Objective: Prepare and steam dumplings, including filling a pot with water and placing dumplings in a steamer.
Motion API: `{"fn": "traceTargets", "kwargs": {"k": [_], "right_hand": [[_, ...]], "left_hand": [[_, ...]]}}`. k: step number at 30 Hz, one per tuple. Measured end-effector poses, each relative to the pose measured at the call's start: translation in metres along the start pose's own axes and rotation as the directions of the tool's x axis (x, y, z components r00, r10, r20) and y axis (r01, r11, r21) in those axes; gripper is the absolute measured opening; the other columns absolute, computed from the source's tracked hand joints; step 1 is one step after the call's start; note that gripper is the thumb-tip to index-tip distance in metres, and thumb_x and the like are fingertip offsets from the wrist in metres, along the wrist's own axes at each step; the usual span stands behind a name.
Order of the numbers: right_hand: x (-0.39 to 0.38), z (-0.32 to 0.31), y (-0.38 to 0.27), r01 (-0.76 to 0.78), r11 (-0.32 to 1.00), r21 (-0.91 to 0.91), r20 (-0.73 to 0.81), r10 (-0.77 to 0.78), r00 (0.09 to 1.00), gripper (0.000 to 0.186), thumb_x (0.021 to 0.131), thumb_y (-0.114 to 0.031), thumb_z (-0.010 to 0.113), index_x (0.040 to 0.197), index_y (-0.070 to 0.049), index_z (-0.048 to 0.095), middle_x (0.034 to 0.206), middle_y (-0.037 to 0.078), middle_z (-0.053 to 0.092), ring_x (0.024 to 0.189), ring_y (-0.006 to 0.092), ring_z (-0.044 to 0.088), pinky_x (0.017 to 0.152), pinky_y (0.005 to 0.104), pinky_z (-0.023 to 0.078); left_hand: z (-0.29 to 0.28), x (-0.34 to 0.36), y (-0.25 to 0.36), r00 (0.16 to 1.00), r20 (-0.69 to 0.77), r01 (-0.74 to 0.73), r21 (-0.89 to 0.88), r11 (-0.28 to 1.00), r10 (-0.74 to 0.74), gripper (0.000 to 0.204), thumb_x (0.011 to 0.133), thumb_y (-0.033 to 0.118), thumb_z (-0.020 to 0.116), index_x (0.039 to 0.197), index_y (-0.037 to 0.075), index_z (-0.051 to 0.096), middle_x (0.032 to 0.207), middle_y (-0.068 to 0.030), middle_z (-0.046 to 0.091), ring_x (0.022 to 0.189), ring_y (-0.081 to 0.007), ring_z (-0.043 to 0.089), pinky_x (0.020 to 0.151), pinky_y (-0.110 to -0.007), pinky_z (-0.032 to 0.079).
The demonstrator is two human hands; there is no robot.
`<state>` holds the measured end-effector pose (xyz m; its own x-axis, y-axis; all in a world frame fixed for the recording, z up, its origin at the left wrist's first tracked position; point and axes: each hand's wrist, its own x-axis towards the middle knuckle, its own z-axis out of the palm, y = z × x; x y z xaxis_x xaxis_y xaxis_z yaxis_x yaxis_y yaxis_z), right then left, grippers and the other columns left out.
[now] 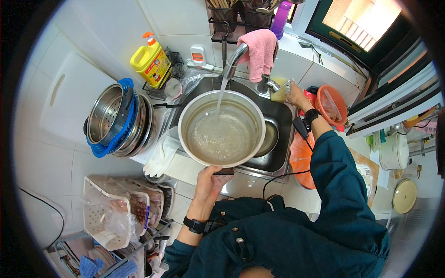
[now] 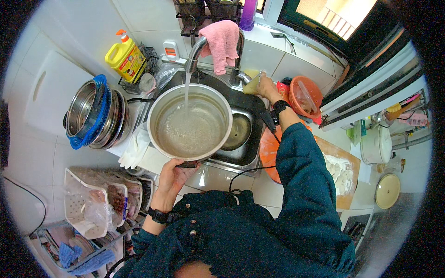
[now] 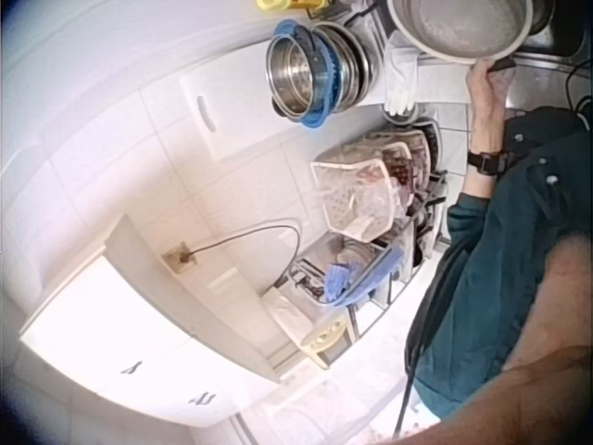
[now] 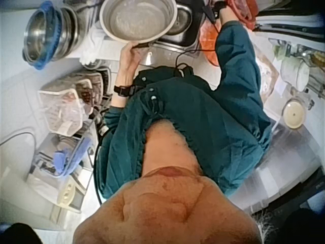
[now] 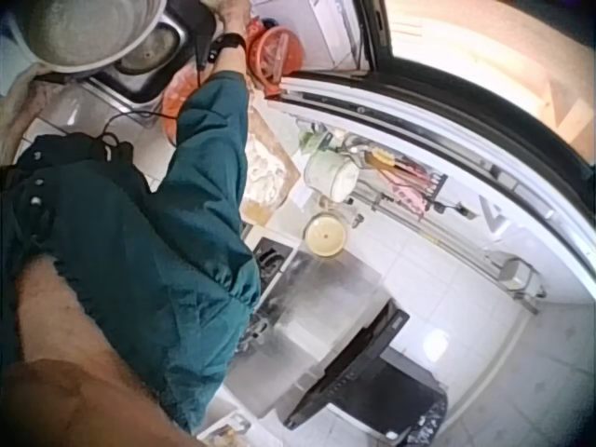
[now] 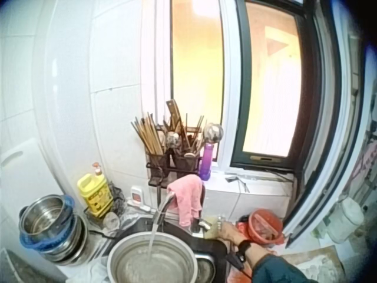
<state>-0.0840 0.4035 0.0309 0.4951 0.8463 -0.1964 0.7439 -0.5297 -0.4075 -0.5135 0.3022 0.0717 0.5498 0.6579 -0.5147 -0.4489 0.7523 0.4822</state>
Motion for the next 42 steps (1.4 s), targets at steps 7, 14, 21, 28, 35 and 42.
{"fn": "traceTargets", "kwargs": {"k": [7,14,21,28,35,42], "right_hand": [[0.010,0.007,0.011,0.043,0.993,0.106,-0.052,-0.038,0.998,0.072,0.076,-0.003,0.050,0.137,0.010,0.014,0.073,0.022,0.060,0.052,0.0259,0.060,0.043,0.0351,0.048],[0.012,0.010,0.007,0.017,0.990,0.141,-0.033,-0.013,0.999,0.066,0.075,-0.001,0.050,0.132,0.010,0.018,0.068,0.020,0.059,0.048,0.0246,0.059,0.039,0.0344,0.046],[0.006,0.007,0.004,-0.001,0.991,0.135,-0.024,0.004,1.000,0.066,0.076,-0.007,0.051,0.133,0.011,0.023,0.077,0.025,0.062,0.057,0.0294,0.064,0.048,0.0372,0.050],[0.012,0.014,0.012,0.039,0.991,0.129,-0.084,-0.028,0.996,0.066,0.076,-0.003,0.051,0.132,0.010,0.019,0.067,0.019,0.059,0.047,0.0239,0.058,0.038,0.0337,0.045],[0.015,0.019,0.011,0.012,0.990,0.137,-0.054,-0.004,0.999,0.071,0.076,-0.003,0.049,0.137,0.009,0.014,0.068,0.018,0.059,0.047,0.0231,0.057,0.039,0.0329,0.045],[0.007,0.010,0.000,-0.047,0.991,0.122,-0.025,0.051,0.998,0.067,0.077,-0.008,0.052,0.135,0.008,0.022,0.086,0.027,0.062,0.066,0.0323,0.065,0.054,0.0387,0.052]], "left_hand": [[0.004,-0.001,0.001,1.000,0.013,0.008,-0.004,1.000,-0.008,0.042,0.081,0.006,0.047,0.118,-0.012,0.037,0.115,-0.0259,0.050,0.103,-0.0361,0.054,0.092,-0.045,0.047],[0.005,-0.001,0.002,1.000,0.005,-0.009,-0.001,1.000,0.009,0.041,0.081,0.006,0.046,0.116,-0.012,0.038,0.114,-0.0261,0.050,0.102,-0.0367,0.054,0.092,-0.046,0.047],[0.006,-0.001,0.002,1.000,-0.004,-0.010,0.014,1.000,0.010,0.040,0.081,0.006,0.046,0.115,-0.012,0.039,0.113,-0.0254,0.051,0.102,-0.0364,0.054,0.093,-0.047,0.046],[0.006,-0.001,0.001,1.000,-0.012,-0.002,0.009,1.000,0.002,0.039,0.081,0.008,0.048,0.115,-0.010,0.041,0.112,-0.0241,0.053,0.100,-0.0351,0.056,0.091,-0.045,0.047],[0.004,-0.001,0.002,0.999,-0.036,0.001,0.027,1.000,0.000,0.040,0.081,0.010,0.049,0.115,-0.009,0.042,0.109,-0.0239,0.055,0.097,-0.0349,0.058,0.088,-0.044,0.048],[0.001,0.000,0.000,0.999,-0.040,0.000,0.028,1.000,0.001,0.040,0.081,0.009,0.049,0.116,-0.010,0.041,0.110,-0.0250,0.055,0.098,-0.0367,0.057,0.089,-0.045,0.048]]}}
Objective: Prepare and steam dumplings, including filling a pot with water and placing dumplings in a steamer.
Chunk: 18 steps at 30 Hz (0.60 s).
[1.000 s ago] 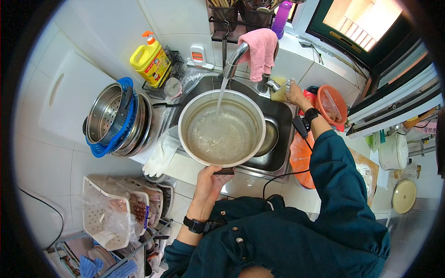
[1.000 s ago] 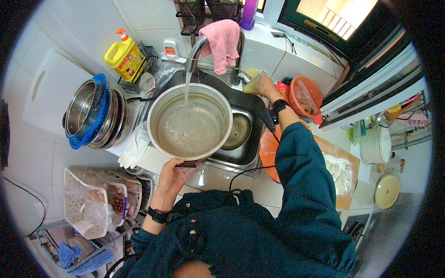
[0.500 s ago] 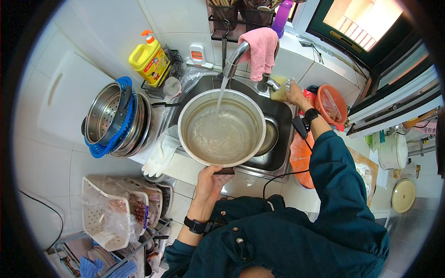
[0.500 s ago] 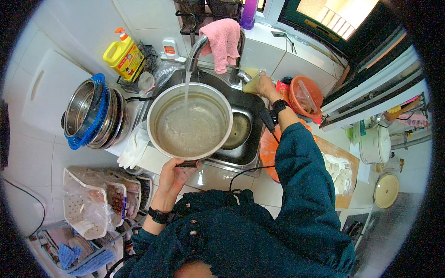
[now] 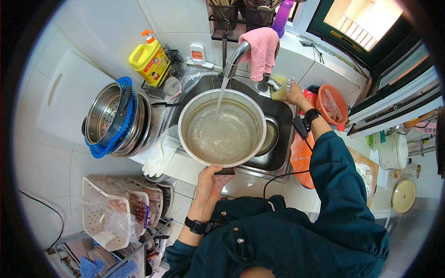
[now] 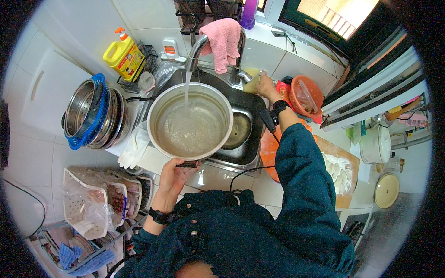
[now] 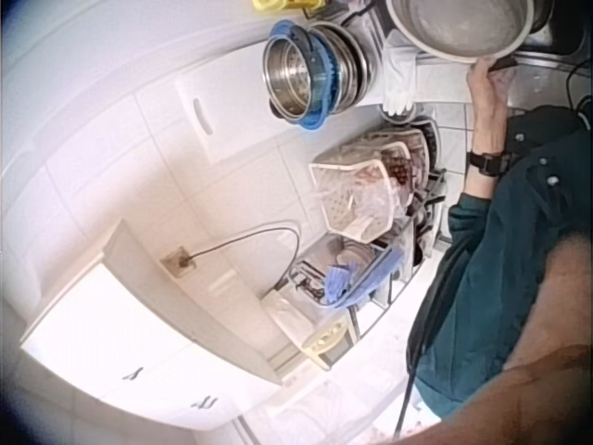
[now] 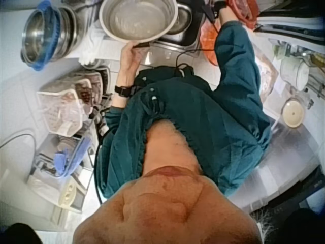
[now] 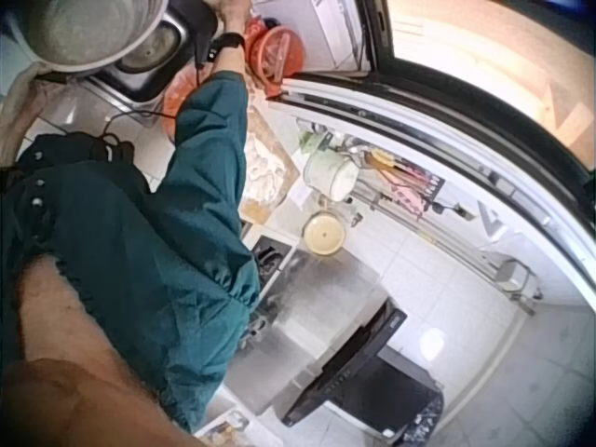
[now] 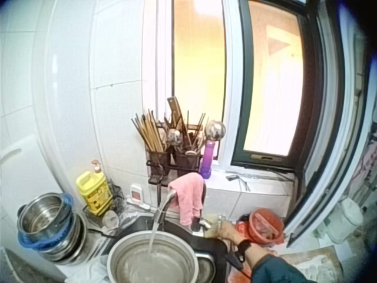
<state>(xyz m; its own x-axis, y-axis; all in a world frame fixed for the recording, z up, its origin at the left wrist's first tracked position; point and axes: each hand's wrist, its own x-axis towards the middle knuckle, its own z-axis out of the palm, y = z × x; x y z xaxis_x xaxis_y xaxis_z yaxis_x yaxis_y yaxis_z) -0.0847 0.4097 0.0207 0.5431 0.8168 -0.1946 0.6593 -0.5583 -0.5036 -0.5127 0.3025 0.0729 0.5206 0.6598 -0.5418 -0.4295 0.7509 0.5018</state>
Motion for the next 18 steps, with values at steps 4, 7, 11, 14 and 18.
{"fn": "traceTargets", "kwargs": {"k": [4,7,11,14,18], "right_hand": [[0.000,0.000,0.000,-0.017,1.000,0.024,-0.004,0.017,1.000,0.064,0.077,-0.009,0.054,0.132,0.007,0.026,0.085,0.027,0.062,0.067,0.0321,0.065,0.054,0.0386,0.052],[0.007,0.003,0.009,0.025,0.999,0.038,-0.041,-0.024,0.999,0.062,0.076,-0.007,0.053,0.131,0.007,0.026,0.081,0.026,0.062,0.059,0.0302,0.064,0.047,0.0373,0.051],[0.003,0.005,-0.003,0.001,0.981,0.195,0.008,-0.003,1.000,0.060,0.076,-0.004,0.051,0.129,0.008,0.025,0.075,0.024,0.061,0.052,0.0283,0.062,0.040,0.0367,0.048],[0.004,0.003,0.002,-0.010,0.957,0.290,-0.012,0.014,1.000,0.059,0.076,-0.001,0.051,0.128,0.007,0.025,0.069,0.020,0.060,0.047,0.0253,0.060,0.034,0.0353,0.045],[0.001,0.000,-0.008,-0.047,0.924,0.380,0.017,0.044,0.999,0.057,0.078,-0.002,0.048,0.127,0.008,0.022,0.064,0.015,0.058,0.044,0.0208,0.056,0.034,0.0327,0.044]], "left_hand": [[-0.001,0.001,-0.001,1.000,-0.001,0.009,-0.021,1.000,-0.009,0.040,0.080,0.009,0.048,0.116,-0.010,0.041,0.109,-0.0256,0.055,0.098,-0.0377,0.057,0.090,-0.046,0.047],[0.005,0.000,0.000,1.000,-0.002,-0.004,-0.002,1.000,0.004,0.041,0.081,0.009,0.048,0.116,-0.010,0.041,0.109,-0.0256,0.055,0.097,-0.0377,0.058,0.090,-0.046,0.047],[0.001,-0.001,0.000,1.000,-0.012,-0.011,0.001,1.000,0.011,0.041,0.081,0.010,0.049,0.115,-0.010,0.042,0.108,-0.0252,0.056,0.096,-0.0374,0.058,0.090,-0.046,0.047],[0.003,0.000,-0.001,1.000,0.010,-0.007,0.001,1.000,0.007,0.040,0.081,0.010,0.049,0.115,-0.011,0.042,0.107,-0.0250,0.056,0.096,-0.0367,0.059,0.089,-0.045,0.048],[0.002,0.000,0.000,1.000,0.002,-0.002,0.008,1.000,0.002,0.040,0.080,0.010,0.049,0.115,-0.010,0.043,0.107,-0.0248,0.056,0.096,-0.0360,0.059,0.089,-0.044,0.048]]}}
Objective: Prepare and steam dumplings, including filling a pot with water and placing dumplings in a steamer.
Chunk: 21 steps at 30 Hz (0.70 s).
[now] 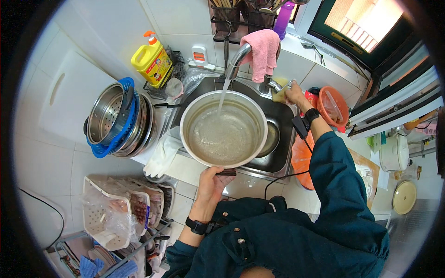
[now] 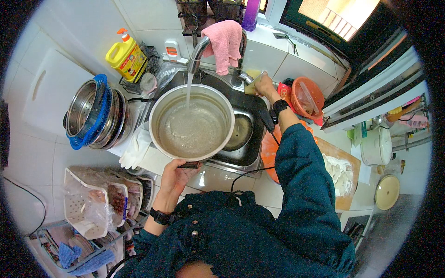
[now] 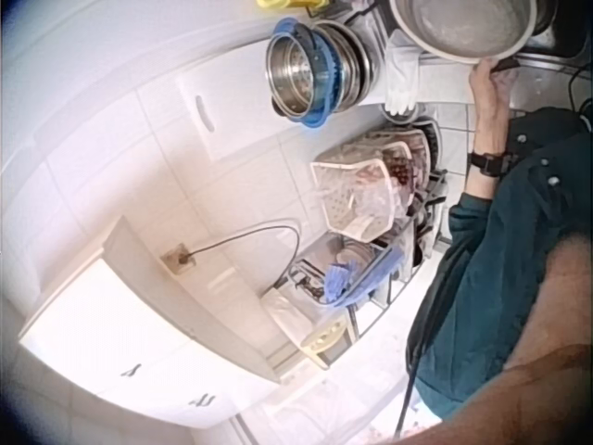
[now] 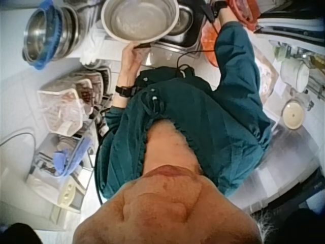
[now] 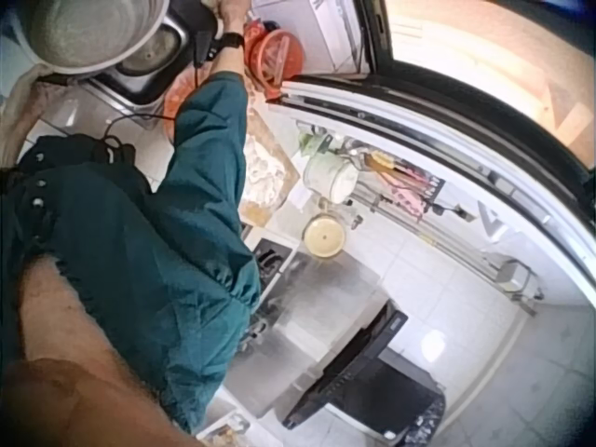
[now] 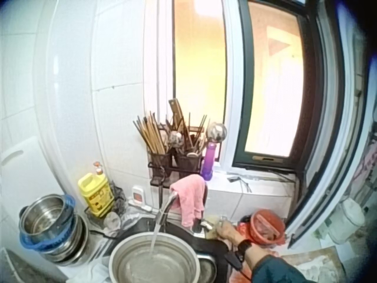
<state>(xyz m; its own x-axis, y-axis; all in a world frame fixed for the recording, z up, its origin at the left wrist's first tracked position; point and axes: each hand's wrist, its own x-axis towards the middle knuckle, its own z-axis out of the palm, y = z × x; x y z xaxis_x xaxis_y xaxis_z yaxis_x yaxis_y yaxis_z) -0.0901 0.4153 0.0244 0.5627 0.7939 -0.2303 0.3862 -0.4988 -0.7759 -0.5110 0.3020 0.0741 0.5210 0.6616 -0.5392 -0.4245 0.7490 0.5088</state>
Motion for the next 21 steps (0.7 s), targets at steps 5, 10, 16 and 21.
{"fn": "traceTargets", "kwargs": {"k": [5,10,16,21], "right_hand": [[-0.005,0.001,-0.013,-0.024,1.000,0.017,0.032,0.024,0.999,0.053,0.078,-0.001,0.046,0.124,0.008,0.022,0.060,0.014,0.056,0.042,0.0190,0.053,0.034,0.0306,0.042],[0.005,0.001,-0.004,0.005,1.000,0.031,0.047,-0.006,0.999,0.043,0.077,-0.001,0.049,0.113,0.009,0.027,0.058,0.013,0.055,0.042,0.0191,0.054,0.033,0.0315,0.042],[0.009,0.004,-0.011,-0.025,0.999,0.044,0.047,0.023,0.999,0.039,0.077,0.001,0.049,0.108,0.009,0.026,0.058,0.014,0.055,0.042,0.0190,0.054,0.033,0.0315,0.042],[0.011,0.004,-0.007,-0.013,0.999,0.037,0.040,0.012,0.999,0.050,0.078,0.001,0.047,0.117,0.012,0.019,0.058,0.013,0.055,0.041,0.0187,0.053,0.032,0.0307,0.041]], "left_hand": [[-0.002,0.000,0.000,1.000,-0.007,0.009,-0.002,1.000,-0.009,0.043,0.080,0.010,0.050,0.117,-0.009,0.041,0.111,-0.0246,0.054,0.098,-0.0358,0.058,0.090,-0.044,0.047],[0.000,0.001,0.001,1.000,0.003,0.018,-0.001,1.000,-0.018,0.043,0.080,0.010,0.050,0.118,-0.009,0.040,0.112,-0.0247,0.053,0.099,-0.0355,0.057,0.092,-0.044,0.046],[0.001,0.000,0.002,1.000,0.010,0.013,-0.017,1.000,-0.012,0.042,0.080,0.009,0.049,0.117,-0.009,0.040,0.112,-0.0244,0.053,0.100,-0.0361,0.057,0.093,-0.045,0.046],[0.010,-0.003,0.003,0.999,-0.031,-0.014,-0.036,0.999,0.013,0.029,0.081,0.009,0.051,0.103,-0.009,0.053,0.095,-0.0185,0.064,0.084,-0.0264,0.063,0.079,-0.037,0.050]]}}
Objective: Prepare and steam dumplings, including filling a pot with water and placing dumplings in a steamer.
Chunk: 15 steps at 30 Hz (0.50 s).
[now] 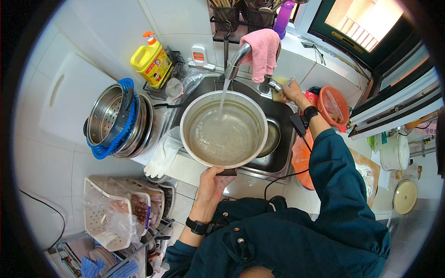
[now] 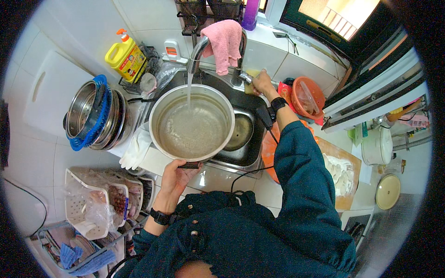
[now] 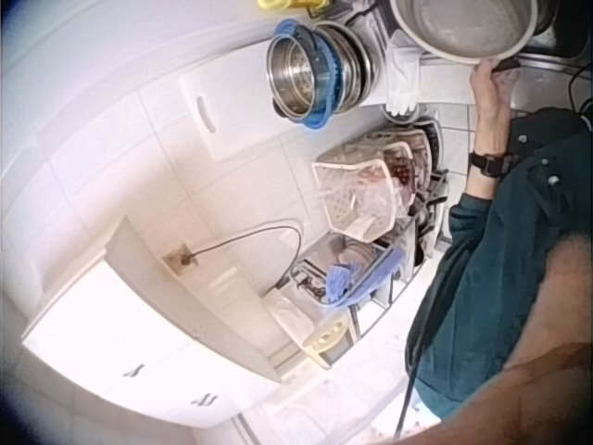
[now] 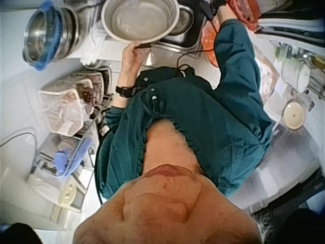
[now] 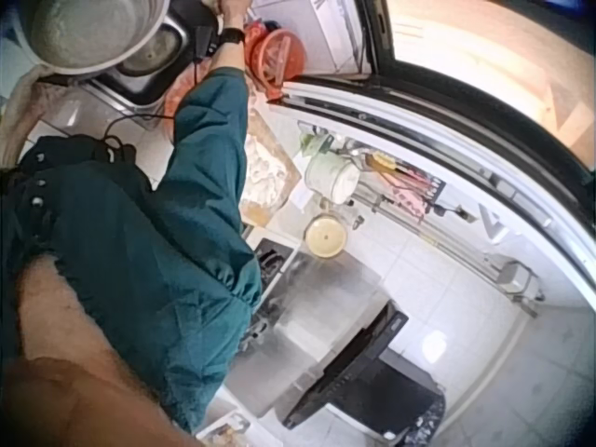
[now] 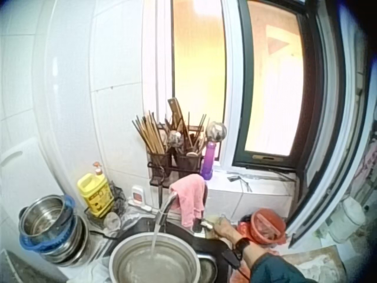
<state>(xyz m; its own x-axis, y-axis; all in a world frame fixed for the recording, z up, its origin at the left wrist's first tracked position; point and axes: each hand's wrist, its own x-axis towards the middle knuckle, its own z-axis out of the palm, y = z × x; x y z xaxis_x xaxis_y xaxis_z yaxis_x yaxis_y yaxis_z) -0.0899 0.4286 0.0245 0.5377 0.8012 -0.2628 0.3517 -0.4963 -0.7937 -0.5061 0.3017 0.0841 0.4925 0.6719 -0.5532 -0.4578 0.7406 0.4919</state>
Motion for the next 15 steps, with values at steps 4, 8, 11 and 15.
{"fn": "traceTargets", "kwargs": {"k": [4,8,11,15], "right_hand": [[-0.002,0.002,-0.001,0.013,1.000,0.004,0.013,-0.013,1.000,0.060,0.079,0.000,0.046,0.126,0.014,0.012,0.059,0.013,0.056,0.041,0.0183,0.053,0.033,0.0300,0.041],[-0.004,0.003,0.001,0.025,0.999,-0.043,-0.025,-0.027,0.999,0.065,0.080,-0.001,0.045,0.131,0.012,0.008,0.060,0.013,0.056,0.042,0.0181,0.053,0.033,0.0299,0.041],[-0.007,0.000,-0.002,-0.007,0.999,-0.040,0.032,0.009,0.999,0.072,0.080,-0.002,0.044,0.137,0.009,0.000,0.061,0.013,0.057,0.043,0.0180,0.054,0.034,0.0297,0.041],[-0.010,0.001,-0.002,-0.013,0.999,-0.048,-0.001,0.013,1.000,0.076,0.081,-0.003,0.044,0.139,0.006,-0.004,0.062,0.013,0.057,0.044,0.0182,0.054,0.034,0.0298,0.042]], "left_hand": [[0.001,-0.001,0.001,1.000,-0.003,-0.004,-0.006,1.000,0.004,0.030,0.081,0.009,0.051,0.105,-0.009,0.052,0.096,-0.0189,0.063,0.085,-0.0268,0.063,0.079,-0.038,0.050],[-0.009,0.002,0.000,0.999,0.036,0.034,0.033,0.999,-0.035,0.040,0.081,0.009,0.049,0.116,-0.009,0.041,0.111,-0.0238,0.054,0.101,-0.0352,0.056,0.093,-0.045,0.045],[-0.007,0.002,0.000,0.999,0.044,0.023,0.023,0.999,-0.024,0.040,0.081,0.010,0.049,0.116,-0.009,0.041,0.110,-0.0234,0.055,0.101,-0.0350,0.057,0.093,-0.045,0.045],[0.003,-0.001,0.001,1.000,-0.008,-0.010,-0.016,1.000,0.010,0.030,0.080,0.009,0.053,0.104,-0.009,0.052,0.096,-0.0183,0.063,0.084,-0.0264,0.063,0.078,-0.038,0.050]]}}
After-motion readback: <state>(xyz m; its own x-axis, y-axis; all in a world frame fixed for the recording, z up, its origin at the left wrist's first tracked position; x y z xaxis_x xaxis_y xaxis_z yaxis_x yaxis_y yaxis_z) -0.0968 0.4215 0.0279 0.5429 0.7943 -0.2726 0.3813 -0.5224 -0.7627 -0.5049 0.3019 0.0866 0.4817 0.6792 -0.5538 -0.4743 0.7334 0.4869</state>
